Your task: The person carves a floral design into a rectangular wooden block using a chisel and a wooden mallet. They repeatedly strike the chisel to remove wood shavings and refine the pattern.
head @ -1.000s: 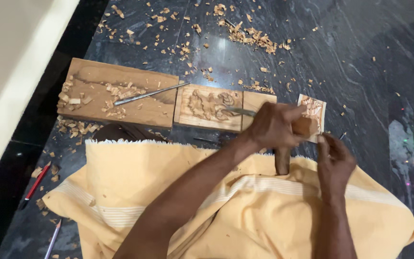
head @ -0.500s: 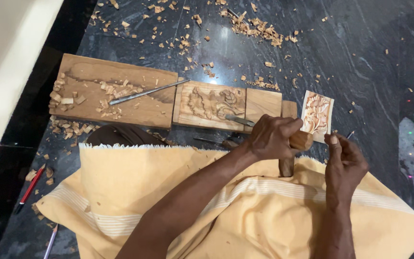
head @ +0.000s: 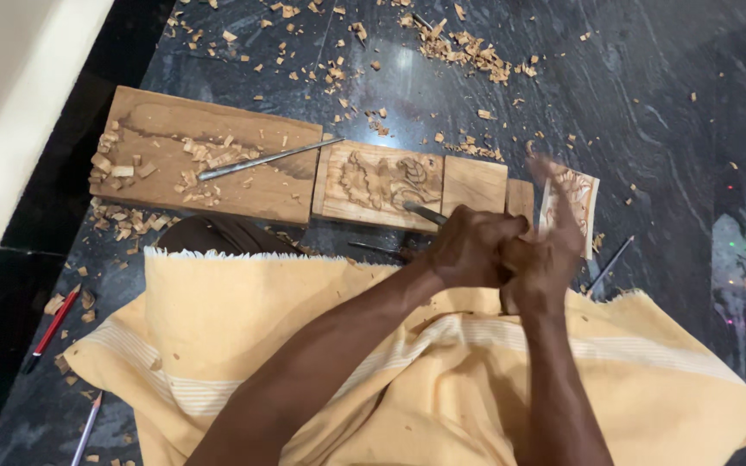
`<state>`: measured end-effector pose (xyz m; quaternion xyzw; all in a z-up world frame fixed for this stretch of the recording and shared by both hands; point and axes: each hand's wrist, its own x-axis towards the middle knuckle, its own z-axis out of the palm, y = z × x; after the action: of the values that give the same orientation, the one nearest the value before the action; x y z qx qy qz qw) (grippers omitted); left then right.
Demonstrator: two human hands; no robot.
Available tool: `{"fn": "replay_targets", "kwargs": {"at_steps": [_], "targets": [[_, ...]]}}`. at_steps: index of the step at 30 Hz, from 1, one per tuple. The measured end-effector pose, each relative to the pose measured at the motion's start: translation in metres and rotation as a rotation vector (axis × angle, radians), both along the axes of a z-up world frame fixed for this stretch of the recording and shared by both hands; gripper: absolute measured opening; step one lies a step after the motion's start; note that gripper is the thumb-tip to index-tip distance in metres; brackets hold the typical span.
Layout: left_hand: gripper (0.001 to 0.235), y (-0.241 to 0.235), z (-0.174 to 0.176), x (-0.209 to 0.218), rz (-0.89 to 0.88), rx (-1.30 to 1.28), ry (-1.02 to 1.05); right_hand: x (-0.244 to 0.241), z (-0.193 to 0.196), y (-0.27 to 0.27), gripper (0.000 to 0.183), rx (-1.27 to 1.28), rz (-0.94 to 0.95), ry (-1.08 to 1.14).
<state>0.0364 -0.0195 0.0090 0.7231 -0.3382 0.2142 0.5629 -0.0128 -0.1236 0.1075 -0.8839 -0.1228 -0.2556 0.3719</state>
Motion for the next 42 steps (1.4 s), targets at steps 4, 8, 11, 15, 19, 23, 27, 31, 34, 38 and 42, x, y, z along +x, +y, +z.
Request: {"fn": "replay_targets", "kwargs": {"at_steps": [4, 8, 11, 15, 19, 23, 27, 31, 34, 38, 42], "targets": [[0.032, 0.007, 0.004, 0.006, 0.002, -0.031, 0.008, 0.012, 0.005, 0.010, 0.098, 0.141, -0.008, -0.076], [0.028, 0.006, 0.005, 0.000, -0.019, 0.014, 0.007, 0.007, 0.004, 0.009, 0.097, 0.232, 0.050, 0.089], [0.028, 0.006, 0.009, -0.004, -0.033, 0.019, 0.013, 0.000, 0.001, 0.004, 0.091, 0.181, 0.050, 0.003], [0.031, 0.007, 0.008, -0.010, -0.088, 0.010, 0.000, -0.017, -0.005, -0.028, 0.089, 0.242, -0.069, -0.093], [0.034, 0.004, 0.004, -0.004, -0.081, 0.058, -0.021, -0.026, -0.011, -0.062, 0.089, 0.245, -0.130, -0.144], [0.031, 0.005, 0.003, 0.000, -0.084, 0.028, -0.020, -0.029, -0.002, -0.055, 0.090, 0.208, -0.099, -0.178], [0.028, 0.007, 0.003, -0.002, -0.051, 0.019, -0.033, -0.025, 0.021, -0.024, 0.095, 0.066, -0.084, -0.236], [0.028, 0.012, 0.000, -0.006, -0.062, 0.057, 0.013, -0.006, 0.018, 0.014, 0.100, -0.015, -0.048, -0.230], [0.023, 0.016, -0.005, -0.007, -0.129, 0.051, 0.031, -0.010, 0.007, 0.025, 0.096, 0.008, 0.124, 0.005], [0.024, 0.021, -0.005, -0.013, -0.109, 0.033, -0.038, -0.023, -0.004, 0.017, 0.087, 0.120, 0.070, -0.040], [0.024, 0.017, 0.008, -0.013, -0.113, 0.042, -0.032, -0.020, -0.012, -0.006, 0.078, 0.281, 0.090, -0.019]]}}
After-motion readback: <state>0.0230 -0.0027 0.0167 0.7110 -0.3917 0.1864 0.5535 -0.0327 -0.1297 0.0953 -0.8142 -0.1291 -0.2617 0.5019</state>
